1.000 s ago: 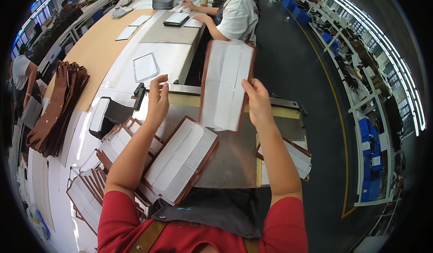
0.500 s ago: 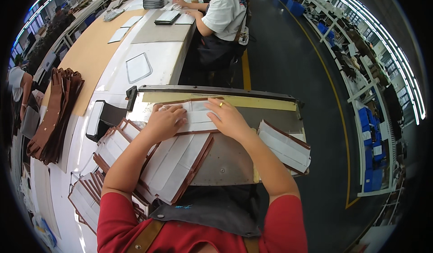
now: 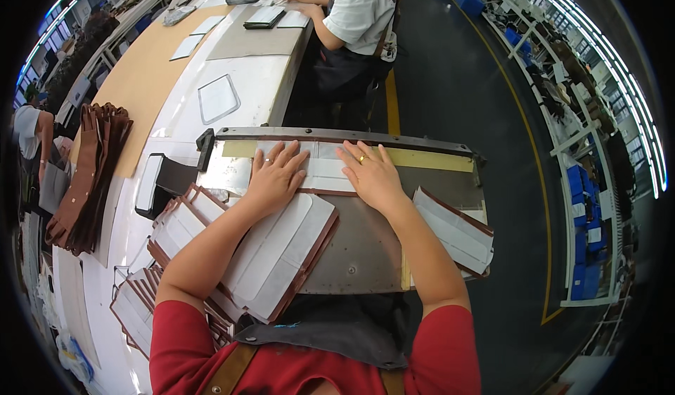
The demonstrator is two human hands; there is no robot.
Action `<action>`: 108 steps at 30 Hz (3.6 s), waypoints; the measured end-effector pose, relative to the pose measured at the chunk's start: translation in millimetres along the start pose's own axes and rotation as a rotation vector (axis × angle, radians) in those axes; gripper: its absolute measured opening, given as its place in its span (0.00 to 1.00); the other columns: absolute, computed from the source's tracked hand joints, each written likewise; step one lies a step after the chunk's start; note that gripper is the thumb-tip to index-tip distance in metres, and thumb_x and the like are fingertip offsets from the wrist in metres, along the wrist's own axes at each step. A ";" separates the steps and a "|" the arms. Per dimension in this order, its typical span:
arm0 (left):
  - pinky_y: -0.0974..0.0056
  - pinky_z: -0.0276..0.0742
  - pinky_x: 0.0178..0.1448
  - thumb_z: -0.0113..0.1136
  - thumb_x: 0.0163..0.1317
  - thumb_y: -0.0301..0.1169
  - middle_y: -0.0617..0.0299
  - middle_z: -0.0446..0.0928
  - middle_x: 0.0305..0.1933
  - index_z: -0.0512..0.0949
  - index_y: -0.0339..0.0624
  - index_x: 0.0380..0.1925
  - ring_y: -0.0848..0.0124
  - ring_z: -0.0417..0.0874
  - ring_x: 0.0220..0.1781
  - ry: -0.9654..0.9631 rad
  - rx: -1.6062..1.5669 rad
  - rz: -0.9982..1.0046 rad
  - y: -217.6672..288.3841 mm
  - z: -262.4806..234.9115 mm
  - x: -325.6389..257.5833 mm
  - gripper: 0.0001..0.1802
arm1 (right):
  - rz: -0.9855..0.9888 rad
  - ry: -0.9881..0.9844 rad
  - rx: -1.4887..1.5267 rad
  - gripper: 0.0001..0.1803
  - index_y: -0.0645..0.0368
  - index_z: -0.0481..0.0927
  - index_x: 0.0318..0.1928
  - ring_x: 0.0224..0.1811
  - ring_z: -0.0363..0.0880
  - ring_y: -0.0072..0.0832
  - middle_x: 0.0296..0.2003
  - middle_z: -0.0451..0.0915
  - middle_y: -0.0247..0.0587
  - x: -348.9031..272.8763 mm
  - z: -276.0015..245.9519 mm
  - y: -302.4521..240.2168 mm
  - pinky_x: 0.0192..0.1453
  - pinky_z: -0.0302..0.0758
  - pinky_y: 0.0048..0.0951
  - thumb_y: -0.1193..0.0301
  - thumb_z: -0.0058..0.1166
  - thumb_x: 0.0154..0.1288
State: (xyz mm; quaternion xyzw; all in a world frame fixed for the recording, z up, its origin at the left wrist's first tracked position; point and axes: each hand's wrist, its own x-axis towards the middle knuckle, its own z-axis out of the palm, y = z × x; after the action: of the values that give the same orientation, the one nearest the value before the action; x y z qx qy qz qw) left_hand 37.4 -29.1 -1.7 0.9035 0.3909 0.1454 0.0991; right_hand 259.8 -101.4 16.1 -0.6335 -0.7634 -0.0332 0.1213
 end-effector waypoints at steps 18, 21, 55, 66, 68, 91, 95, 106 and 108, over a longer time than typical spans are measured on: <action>0.42 0.51 0.66 0.50 0.63 0.39 0.59 0.70 0.53 0.71 0.50 0.55 0.58 0.68 0.59 0.184 0.047 0.060 4.3 1.6 -3.8 0.20 | -0.123 0.204 -0.003 0.18 0.59 0.79 0.48 0.45 0.75 0.32 0.44 0.80 0.39 0.0 -3.0 -13.3 0.51 0.69 0.33 0.76 0.48 0.55; 0.44 0.55 0.64 0.50 0.62 0.39 0.59 0.70 0.52 0.71 0.49 0.54 0.59 0.70 0.58 0.212 0.047 0.092 4.8 1.4 -5.6 0.20 | -0.143 0.220 -0.056 0.16 0.58 0.79 0.47 0.44 0.75 0.31 0.44 0.80 0.37 -1.1 -3.2 -14.0 0.49 0.69 0.32 0.76 0.49 0.57; 0.50 0.60 0.59 0.53 0.60 0.49 0.52 0.71 0.53 0.70 0.43 0.56 0.52 0.71 0.56 -0.038 0.230 -0.160 -20.3 -37.8 -2.5 0.29 | 0.367 -0.137 0.151 0.12 0.61 0.78 0.33 0.36 0.78 0.42 0.33 0.79 0.47 -19.3 -49.7 22.9 0.43 0.72 0.40 0.64 0.51 0.60; 0.59 0.75 0.45 0.67 0.51 0.38 0.50 0.74 0.43 0.70 0.38 0.49 0.58 0.80 0.41 -0.330 -0.137 -0.236 -1.2 -69.0 -45.5 0.28 | 0.468 0.429 0.850 0.06 0.60 0.69 0.31 0.29 0.74 0.20 0.26 0.74 0.37 -83.9 -63.5 5.0 0.33 0.71 0.22 0.77 0.53 0.61; 0.62 0.76 0.42 0.66 0.51 0.33 0.52 0.75 0.41 0.69 0.37 0.50 0.62 0.80 0.39 -0.272 -0.218 -0.248 0.6 -62.0 -50.9 0.27 | 0.391 0.586 1.019 0.03 0.57 0.68 0.36 0.28 0.67 0.11 0.30 0.69 0.27 -125.9 -80.6 26.5 0.30 0.66 0.12 0.78 0.48 0.65; 0.59 0.68 0.49 0.59 0.56 0.30 0.54 0.74 0.38 0.78 0.40 0.36 0.58 0.75 0.44 0.131 -0.197 0.211 52.5 -98.0 22.4 0.09 | 0.366 0.029 0.997 0.10 0.64 0.76 0.38 0.24 0.64 0.16 0.22 0.71 0.29 -12.2 -57.6 -9.1 0.30 0.63 0.22 0.71 0.56 0.60; 0.55 0.69 0.45 0.61 0.53 0.32 0.54 0.73 0.39 0.73 0.41 0.36 0.55 0.74 0.43 0.093 -0.136 0.232 41.2 -99.7 -15.6 0.12 | 0.393 0.050 1.082 0.08 0.66 0.76 0.34 0.23 0.62 0.13 0.20 0.69 0.25 -8.7 -47.6 2.7 0.28 0.61 0.21 0.71 0.54 0.62; 0.60 0.68 0.51 0.59 0.57 0.39 0.64 0.74 0.39 0.77 0.46 0.38 0.65 0.74 0.47 -0.386 -0.231 0.528 62.4 -59.6 -148.2 0.12 | 0.555 0.227 1.401 0.08 0.64 0.76 0.39 0.28 0.74 0.17 0.27 0.77 0.35 -13.0 -72.4 25.9 0.33 0.70 0.20 0.71 0.50 0.65; 0.59 0.68 0.50 0.58 0.58 0.38 0.63 0.74 0.37 0.77 0.47 0.37 0.65 0.76 0.44 -0.461 -0.341 0.522 59.9 -64.0 -137.1 0.10 | 0.605 0.186 1.399 0.09 0.63 0.75 0.38 0.27 0.75 0.18 0.26 0.77 0.34 -8.4 -55.2 35.0 0.32 0.71 0.20 0.69 0.51 0.64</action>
State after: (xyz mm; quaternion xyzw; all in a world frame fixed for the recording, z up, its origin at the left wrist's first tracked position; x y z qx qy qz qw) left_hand -33.2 -166.1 50.5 0.9521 0.0853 0.0216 0.2929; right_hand 303.2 -113.9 64.0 -0.5853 -0.3868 0.4391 0.5613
